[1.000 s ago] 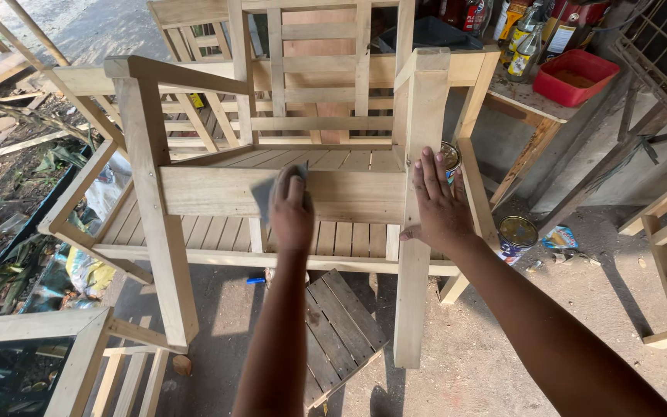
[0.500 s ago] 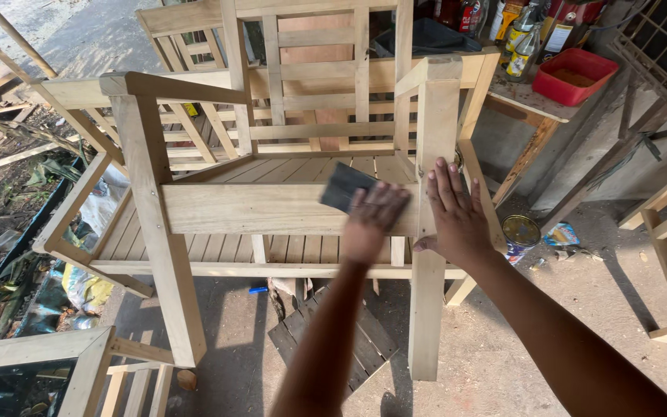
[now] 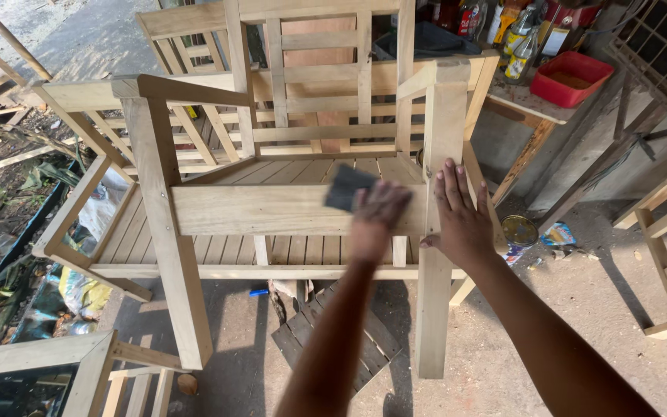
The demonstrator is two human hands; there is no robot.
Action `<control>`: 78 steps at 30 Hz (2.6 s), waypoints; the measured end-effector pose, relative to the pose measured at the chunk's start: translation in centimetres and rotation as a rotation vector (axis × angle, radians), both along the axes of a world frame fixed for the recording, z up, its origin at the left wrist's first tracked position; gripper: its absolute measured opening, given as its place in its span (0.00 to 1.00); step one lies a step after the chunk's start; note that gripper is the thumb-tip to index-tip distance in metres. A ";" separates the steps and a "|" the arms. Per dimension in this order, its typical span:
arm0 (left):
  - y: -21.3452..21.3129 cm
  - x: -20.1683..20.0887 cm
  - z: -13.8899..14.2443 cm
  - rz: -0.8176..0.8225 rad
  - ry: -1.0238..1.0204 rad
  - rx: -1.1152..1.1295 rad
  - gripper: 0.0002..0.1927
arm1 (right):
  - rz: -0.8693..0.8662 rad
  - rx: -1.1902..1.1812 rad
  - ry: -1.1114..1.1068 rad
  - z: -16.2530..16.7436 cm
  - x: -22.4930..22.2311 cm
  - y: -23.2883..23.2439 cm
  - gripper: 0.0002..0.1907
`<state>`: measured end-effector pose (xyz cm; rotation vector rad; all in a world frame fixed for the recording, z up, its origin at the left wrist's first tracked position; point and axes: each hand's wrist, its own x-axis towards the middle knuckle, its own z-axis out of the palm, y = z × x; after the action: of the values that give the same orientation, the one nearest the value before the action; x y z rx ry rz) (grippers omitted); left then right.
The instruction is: The person sands an upside-down wooden chair frame using a sanding block, rubbing the seat rails, legs and armrests by hand. They reposition the chair and continue sanding different surfaces throughout the clip.
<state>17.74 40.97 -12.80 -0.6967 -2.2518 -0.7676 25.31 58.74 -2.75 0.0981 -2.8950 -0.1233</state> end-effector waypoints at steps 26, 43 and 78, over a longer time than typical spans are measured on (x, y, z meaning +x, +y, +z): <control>-9.6 -2.2 3.1 0.610 0.057 0.269 0.28 | -0.041 -0.212 0.330 -1.5 -1.5 -5.2 0.72; -13.2 -1.4 8.3 0.331 -0.130 -0.025 0.14 | -0.043 0.092 -0.264 -3.2 -7.0 -15.2 0.80; -25.9 1.5 1.6 0.462 0.065 0.253 0.34 | -0.146 0.079 -0.258 -2.0 -5.5 -16.5 0.82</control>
<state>19.27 15.09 -11.16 -0.0717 -2.0914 -0.7622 19.81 42.27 -4.79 -0.0902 -3.1536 -0.2693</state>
